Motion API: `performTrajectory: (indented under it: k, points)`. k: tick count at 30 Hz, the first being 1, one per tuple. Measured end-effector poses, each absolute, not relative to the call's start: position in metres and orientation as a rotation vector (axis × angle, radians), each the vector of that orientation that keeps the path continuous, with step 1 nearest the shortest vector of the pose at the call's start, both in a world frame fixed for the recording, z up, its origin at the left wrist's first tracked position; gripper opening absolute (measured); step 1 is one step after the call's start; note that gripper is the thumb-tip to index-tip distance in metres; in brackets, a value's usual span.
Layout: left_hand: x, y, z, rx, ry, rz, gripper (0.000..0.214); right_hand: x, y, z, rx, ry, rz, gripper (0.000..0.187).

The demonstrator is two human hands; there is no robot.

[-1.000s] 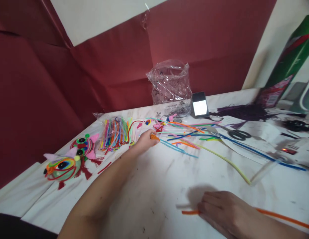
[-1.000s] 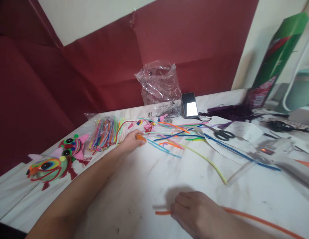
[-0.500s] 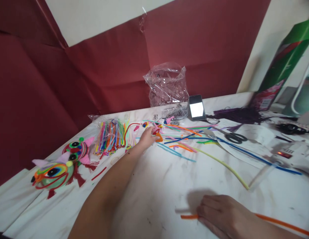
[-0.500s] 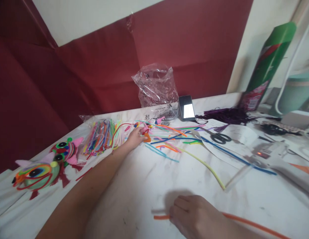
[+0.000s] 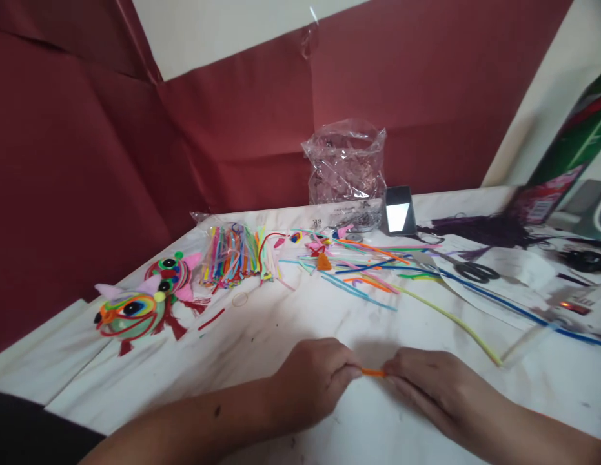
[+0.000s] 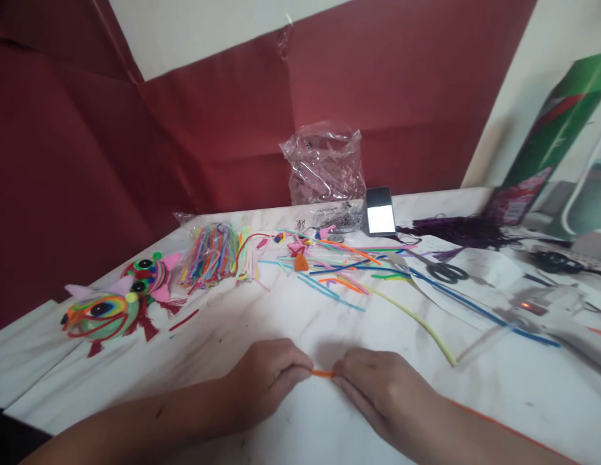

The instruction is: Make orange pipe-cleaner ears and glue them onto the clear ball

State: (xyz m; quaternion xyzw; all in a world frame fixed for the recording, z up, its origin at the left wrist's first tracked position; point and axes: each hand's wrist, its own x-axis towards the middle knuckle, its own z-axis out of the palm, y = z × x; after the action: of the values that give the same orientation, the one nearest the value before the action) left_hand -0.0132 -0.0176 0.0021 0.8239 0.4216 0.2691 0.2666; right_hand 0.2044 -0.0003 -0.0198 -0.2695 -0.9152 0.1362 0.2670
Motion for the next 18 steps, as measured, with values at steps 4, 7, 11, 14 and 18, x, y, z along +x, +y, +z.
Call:
performTrajectory:
  k: [4,7,11,14,18]
  points:
    - [-0.025,-0.006,-0.001,2.216,1.246,0.884,0.013,0.178,0.004,-0.006,-0.76,-2.491,0.309,0.025]
    - [-0.036,0.007,-0.007,2.27,1.277,0.902,0.008,0.16,0.012,-0.004,-0.8,-2.462,0.331,0.027]
    - [-0.042,0.016,-0.014,2.24,1.295,0.829,0.01,0.152,0.02,-0.013,-0.88,-2.408,0.495,0.027]
    - [-0.038,0.019,-0.016,1.939,1.346,0.853,0.01,0.156,0.025,-0.019,-1.039,-2.247,0.821,0.024]
    - [-0.033,0.023,-0.018,1.538,1.257,0.912,0.017,0.159,0.029,-0.022,-1.108,-1.941,1.29,0.023]
